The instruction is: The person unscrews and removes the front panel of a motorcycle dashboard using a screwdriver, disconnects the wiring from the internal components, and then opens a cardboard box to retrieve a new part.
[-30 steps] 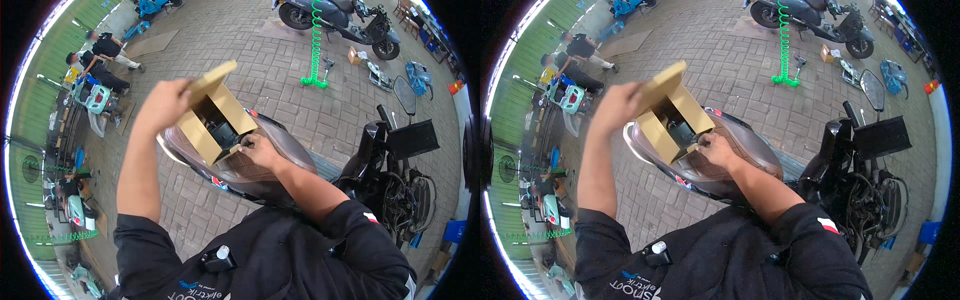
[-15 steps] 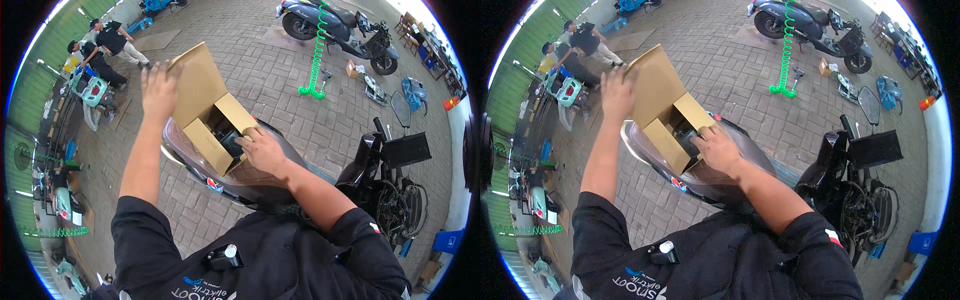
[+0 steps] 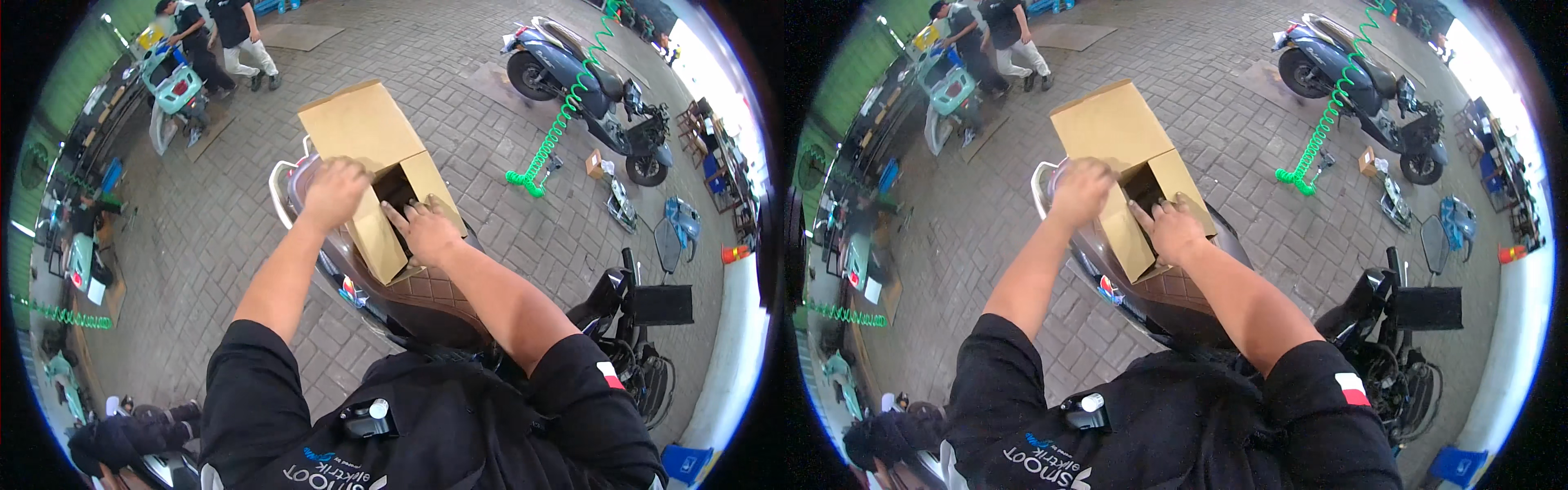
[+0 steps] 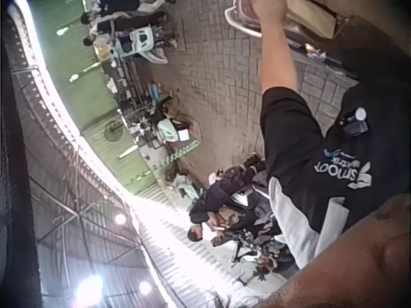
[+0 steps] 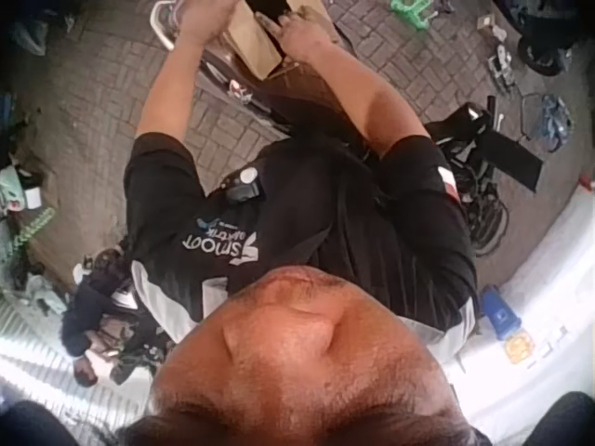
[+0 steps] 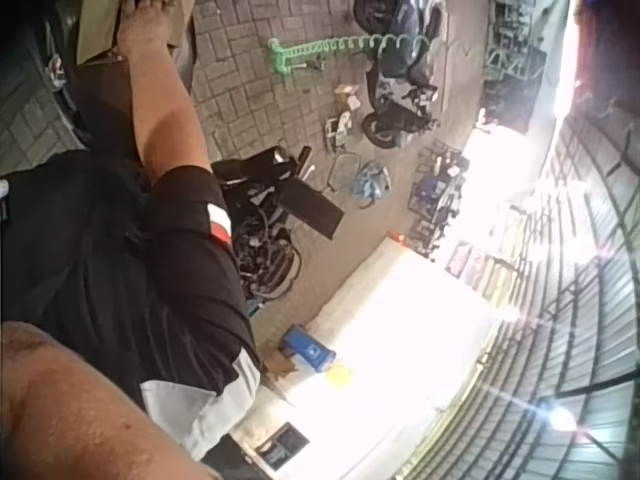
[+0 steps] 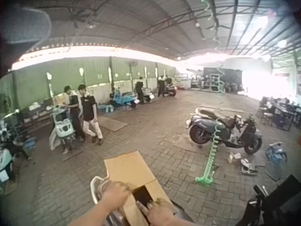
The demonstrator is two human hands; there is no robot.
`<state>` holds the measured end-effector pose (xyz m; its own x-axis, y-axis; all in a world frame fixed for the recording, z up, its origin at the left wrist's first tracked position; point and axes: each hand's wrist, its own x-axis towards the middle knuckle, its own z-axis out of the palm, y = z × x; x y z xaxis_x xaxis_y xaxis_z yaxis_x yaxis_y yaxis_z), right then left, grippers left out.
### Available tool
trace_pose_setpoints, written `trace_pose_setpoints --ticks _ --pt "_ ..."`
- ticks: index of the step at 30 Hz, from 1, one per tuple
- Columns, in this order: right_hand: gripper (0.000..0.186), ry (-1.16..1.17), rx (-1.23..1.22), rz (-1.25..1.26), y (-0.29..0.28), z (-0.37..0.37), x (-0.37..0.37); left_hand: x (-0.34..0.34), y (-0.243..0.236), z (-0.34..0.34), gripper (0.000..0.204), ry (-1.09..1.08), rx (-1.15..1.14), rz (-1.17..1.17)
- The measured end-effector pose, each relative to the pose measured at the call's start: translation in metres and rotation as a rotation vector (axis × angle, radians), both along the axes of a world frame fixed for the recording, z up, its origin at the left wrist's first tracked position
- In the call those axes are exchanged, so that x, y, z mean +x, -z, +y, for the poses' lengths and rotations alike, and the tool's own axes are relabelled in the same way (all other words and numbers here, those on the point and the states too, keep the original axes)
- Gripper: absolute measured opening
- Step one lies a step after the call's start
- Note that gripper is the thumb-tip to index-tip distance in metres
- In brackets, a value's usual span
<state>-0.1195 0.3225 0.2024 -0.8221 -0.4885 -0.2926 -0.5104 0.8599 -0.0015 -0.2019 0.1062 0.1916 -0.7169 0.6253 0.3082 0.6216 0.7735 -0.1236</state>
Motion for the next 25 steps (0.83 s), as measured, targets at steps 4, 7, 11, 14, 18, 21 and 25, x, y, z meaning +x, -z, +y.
trace_pose_setpoints --ticks 4,7,11,14,18,21,25 --pt "0.111 -0.005 0.067 0.083 0.008 -0.008 0.002 0.017 -0.005 0.01 0.029 0.216 0.054 0.007" --pt "0.101 -0.086 0.215 -0.018 -0.007 -0.014 0.001 0.026 -0.007 0.022 0.028 0.232 -0.022 -0.069" --pt "0.075 -0.13 0.089 0.072 0.011 -0.005 0.008 0.022 -0.019 0.022 0.014 0.272 0.061 -0.308" --pt "0.054 -0.193 -0.037 0.264 0.027 -0.005 0.009 0.032 -0.017 0.002 0.014 0.314 0.286 -0.148" --pt "0.05 -0.14 -0.043 0.155 0.04 -0.004 0.009 0.061 -0.009 -0.021 0.014 0.199 0.453 -0.069" --pt "0.05 -0.154 -0.039 0.102 0.034 -0.018 0.015 0.085 0.025 -0.026 0.024 0.035 1.047 -0.146" --pt "0.055 -0.142 0.065 -0.005 0.018 -0.03 0.012 0.094 0.093 -0.042 0.079 -0.204 1.365 -0.381"
